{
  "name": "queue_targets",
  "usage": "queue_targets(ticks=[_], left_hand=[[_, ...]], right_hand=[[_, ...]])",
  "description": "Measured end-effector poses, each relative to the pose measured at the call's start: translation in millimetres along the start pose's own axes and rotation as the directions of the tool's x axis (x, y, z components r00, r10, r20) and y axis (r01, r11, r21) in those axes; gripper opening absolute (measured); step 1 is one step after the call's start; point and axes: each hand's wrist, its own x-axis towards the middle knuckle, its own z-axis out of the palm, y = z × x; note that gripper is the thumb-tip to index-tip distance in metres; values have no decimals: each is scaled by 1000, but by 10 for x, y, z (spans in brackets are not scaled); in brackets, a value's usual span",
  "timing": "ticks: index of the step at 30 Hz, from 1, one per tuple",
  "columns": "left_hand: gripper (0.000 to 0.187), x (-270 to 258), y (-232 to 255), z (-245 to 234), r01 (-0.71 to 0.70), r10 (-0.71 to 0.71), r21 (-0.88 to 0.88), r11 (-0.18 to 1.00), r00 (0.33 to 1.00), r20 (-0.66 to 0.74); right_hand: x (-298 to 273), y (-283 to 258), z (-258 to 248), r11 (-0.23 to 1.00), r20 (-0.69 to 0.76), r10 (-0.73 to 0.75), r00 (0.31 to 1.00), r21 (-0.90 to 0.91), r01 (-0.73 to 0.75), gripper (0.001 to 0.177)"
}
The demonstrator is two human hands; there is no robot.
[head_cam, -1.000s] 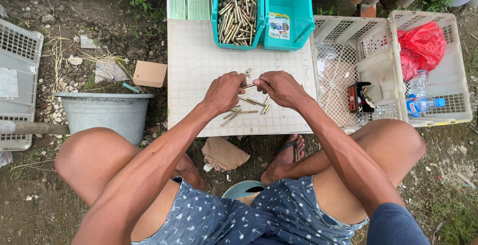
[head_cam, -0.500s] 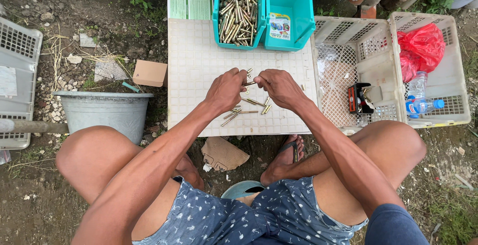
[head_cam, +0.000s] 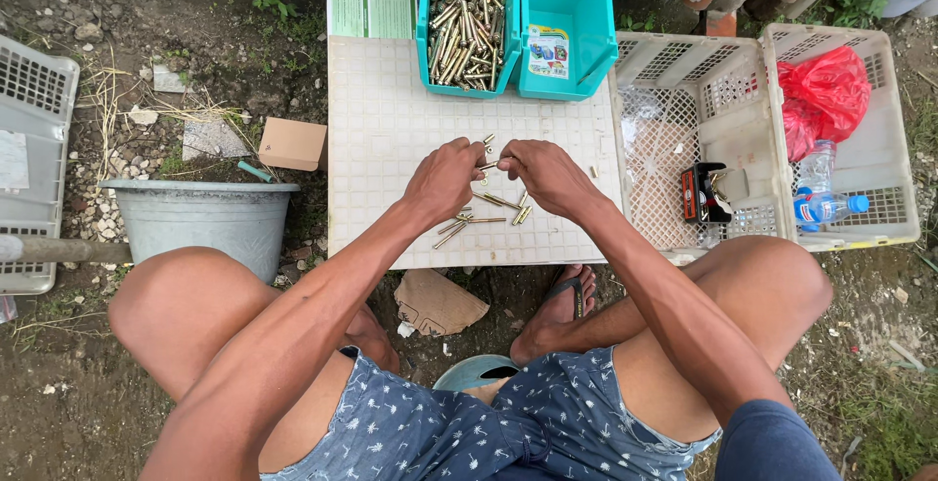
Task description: The person sits cross-legged on the ground and assembles small metal components by hand. They pick up cylindrical metal tubes and small rings from a tiled surface, insert the rings into the tubes, and place the assembled pieces into a teal plastic container.
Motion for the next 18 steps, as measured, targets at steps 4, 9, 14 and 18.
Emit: queue_targets(ticks=[4,9,14,18], left_hand=[[8,-48,89,-63,-7,8,9,1000,999,-37],[8,-31,70,-83,-26,27,13,1000,997,-73],[10,-2,17,-45,-43,49,57,997,994,-99],[13,-1,17,-28,-55,71,123,991,989,-129]], right_hand=[[-9,-13,14,997,-11,-9,1000,80,10,31],[69,100,38,997,-18,-32,999,77,33,34],[110,91,48,993,-3,6,1000,114,-6,37],[148,111,84,985,32,60,998,161,-64,41]])
